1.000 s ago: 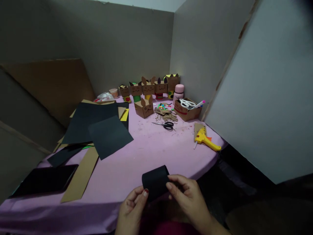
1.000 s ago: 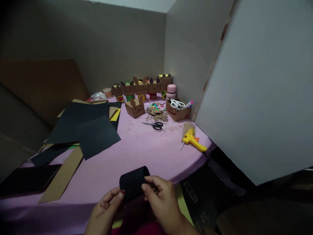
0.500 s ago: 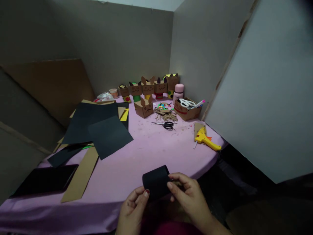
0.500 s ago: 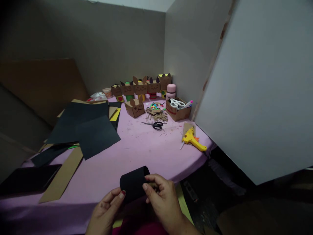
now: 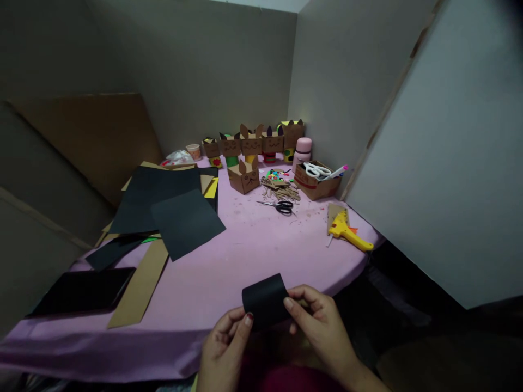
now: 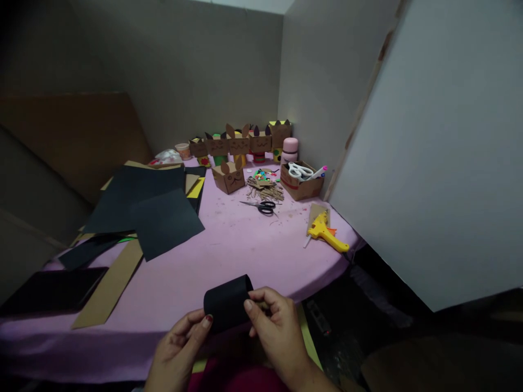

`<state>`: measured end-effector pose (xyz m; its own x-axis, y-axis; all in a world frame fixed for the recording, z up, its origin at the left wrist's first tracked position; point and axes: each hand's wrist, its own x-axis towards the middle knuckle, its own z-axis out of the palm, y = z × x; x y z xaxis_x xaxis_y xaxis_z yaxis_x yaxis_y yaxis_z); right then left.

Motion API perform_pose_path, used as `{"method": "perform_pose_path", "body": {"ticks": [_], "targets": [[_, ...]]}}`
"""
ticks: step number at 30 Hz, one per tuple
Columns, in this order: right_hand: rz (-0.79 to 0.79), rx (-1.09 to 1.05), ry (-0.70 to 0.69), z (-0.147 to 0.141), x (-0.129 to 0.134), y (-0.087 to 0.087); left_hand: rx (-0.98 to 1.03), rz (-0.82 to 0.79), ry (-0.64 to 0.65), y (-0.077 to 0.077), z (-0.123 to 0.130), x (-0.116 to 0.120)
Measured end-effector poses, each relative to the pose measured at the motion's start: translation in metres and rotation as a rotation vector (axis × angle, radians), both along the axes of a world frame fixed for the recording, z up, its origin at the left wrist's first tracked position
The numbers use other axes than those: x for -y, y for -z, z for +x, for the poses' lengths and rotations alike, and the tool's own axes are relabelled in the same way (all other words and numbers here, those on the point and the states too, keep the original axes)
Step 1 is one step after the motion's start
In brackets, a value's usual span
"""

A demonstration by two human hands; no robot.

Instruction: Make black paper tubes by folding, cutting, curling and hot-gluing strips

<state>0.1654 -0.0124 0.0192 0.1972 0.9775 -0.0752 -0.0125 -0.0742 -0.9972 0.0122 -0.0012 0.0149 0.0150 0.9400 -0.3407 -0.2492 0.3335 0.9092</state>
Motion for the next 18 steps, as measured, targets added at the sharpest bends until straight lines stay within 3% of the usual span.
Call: {"method": "perform_pose_path", "body": {"ticks": [7,14,18], "targets": [[-0.010,0.012,0.013,0.0016,-0.0013,0.0021,-0.126,0.076,-0.038,0.0013,-0.0009,-0.0002],[-0.004,0.024,0.020,0.0022,-0.0032,0.0052,-0.248,0.144,0.024,0.0067,-0.0077,0.0002],[-0.025,-0.055,0.022,0.0021,-0.0037,0.0057,-0.213,0.137,0.043,0.0060,-0.0085,-0.0022]]}}
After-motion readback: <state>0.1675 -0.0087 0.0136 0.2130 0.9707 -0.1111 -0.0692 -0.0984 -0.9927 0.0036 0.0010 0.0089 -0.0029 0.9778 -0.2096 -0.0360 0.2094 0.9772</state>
